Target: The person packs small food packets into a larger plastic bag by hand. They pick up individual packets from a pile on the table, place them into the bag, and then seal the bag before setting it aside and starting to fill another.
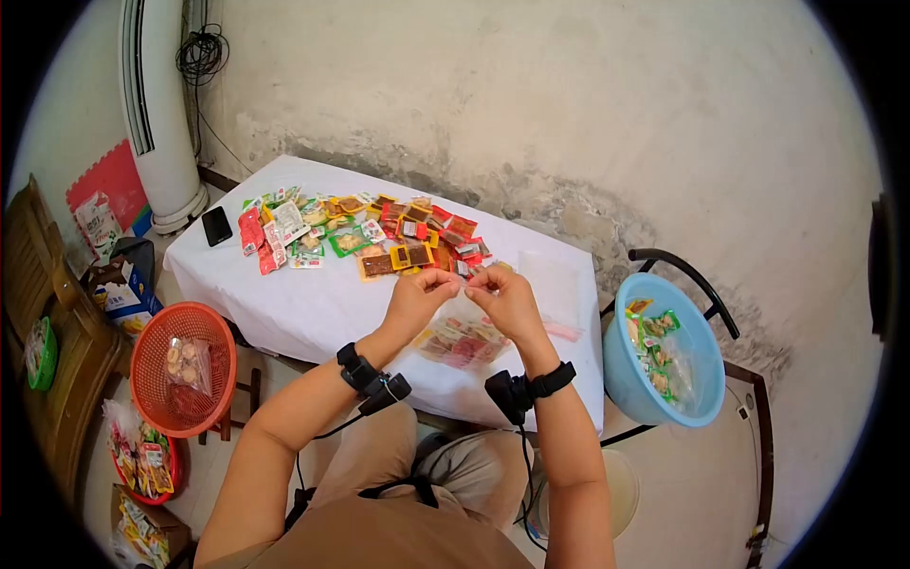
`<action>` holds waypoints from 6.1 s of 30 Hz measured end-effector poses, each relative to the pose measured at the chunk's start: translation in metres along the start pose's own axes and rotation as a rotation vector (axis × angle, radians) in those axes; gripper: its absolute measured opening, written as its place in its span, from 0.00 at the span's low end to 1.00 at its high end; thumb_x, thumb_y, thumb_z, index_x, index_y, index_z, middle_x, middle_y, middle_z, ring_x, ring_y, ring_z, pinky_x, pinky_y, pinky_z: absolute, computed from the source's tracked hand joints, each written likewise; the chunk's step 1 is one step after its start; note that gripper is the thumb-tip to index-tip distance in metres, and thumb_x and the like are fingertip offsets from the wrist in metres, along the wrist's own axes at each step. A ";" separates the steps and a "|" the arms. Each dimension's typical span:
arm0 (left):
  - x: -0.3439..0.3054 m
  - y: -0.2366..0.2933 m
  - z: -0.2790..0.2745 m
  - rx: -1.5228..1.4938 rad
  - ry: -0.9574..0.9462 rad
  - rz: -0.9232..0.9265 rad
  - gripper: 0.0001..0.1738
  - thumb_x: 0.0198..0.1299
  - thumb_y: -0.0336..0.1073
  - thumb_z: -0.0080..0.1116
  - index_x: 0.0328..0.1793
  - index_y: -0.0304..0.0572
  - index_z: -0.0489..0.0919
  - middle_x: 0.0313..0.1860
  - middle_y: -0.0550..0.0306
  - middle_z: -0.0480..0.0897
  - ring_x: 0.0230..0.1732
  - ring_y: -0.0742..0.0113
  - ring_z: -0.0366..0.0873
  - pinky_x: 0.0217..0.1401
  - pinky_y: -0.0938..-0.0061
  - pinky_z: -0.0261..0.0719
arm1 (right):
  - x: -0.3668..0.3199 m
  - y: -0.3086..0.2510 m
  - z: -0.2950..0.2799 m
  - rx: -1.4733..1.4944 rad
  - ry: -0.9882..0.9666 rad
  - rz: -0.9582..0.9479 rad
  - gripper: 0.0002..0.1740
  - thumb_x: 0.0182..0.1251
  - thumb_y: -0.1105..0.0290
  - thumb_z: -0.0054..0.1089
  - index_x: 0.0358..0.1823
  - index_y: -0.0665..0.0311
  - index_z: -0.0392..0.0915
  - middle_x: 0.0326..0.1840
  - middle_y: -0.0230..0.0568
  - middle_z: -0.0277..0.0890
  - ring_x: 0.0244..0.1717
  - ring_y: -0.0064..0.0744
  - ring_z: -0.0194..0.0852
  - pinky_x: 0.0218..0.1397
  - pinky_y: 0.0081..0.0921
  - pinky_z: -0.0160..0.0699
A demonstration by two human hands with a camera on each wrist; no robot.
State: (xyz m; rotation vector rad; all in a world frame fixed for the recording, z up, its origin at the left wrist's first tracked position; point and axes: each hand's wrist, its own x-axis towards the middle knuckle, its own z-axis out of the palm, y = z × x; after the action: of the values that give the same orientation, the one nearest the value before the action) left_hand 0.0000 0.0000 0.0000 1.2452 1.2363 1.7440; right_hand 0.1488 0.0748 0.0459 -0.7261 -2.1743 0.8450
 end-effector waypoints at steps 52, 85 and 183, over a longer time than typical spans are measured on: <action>0.008 0.008 0.016 0.078 -0.063 -0.058 0.09 0.55 0.32 0.62 0.41 0.35 0.82 0.35 0.60 0.83 0.34 0.79 0.76 0.38 0.82 0.75 | -0.012 0.005 -0.034 -0.049 -0.049 -0.003 0.07 0.52 0.71 0.64 0.29 0.68 0.79 0.24 0.35 0.76 0.27 0.24 0.71 0.33 0.23 0.72; 0.011 0.021 0.021 0.323 -0.084 -0.072 0.08 0.54 0.32 0.63 0.38 0.35 0.83 0.33 0.60 0.83 0.35 0.78 0.78 0.41 0.82 0.75 | -0.041 0.055 -0.084 0.041 -0.021 0.145 0.08 0.57 0.70 0.62 0.31 0.68 0.79 0.26 0.30 0.76 0.28 0.17 0.67 0.33 0.17 0.68; -0.001 -0.054 -0.031 0.094 -0.394 -0.268 0.16 0.62 0.36 0.54 0.56 0.42 0.77 0.42 0.61 0.81 0.36 0.80 0.75 0.41 0.82 0.75 | -0.010 0.041 -0.017 0.369 0.100 0.233 0.08 0.68 0.65 0.49 0.38 0.63 0.71 0.33 0.39 0.82 0.23 0.21 0.77 0.24 0.14 0.67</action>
State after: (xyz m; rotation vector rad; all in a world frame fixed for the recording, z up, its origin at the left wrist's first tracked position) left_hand -0.0297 0.0079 -0.0545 1.3293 1.1943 1.1930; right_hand 0.1773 0.0999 0.0216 -0.8199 -1.7972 1.2611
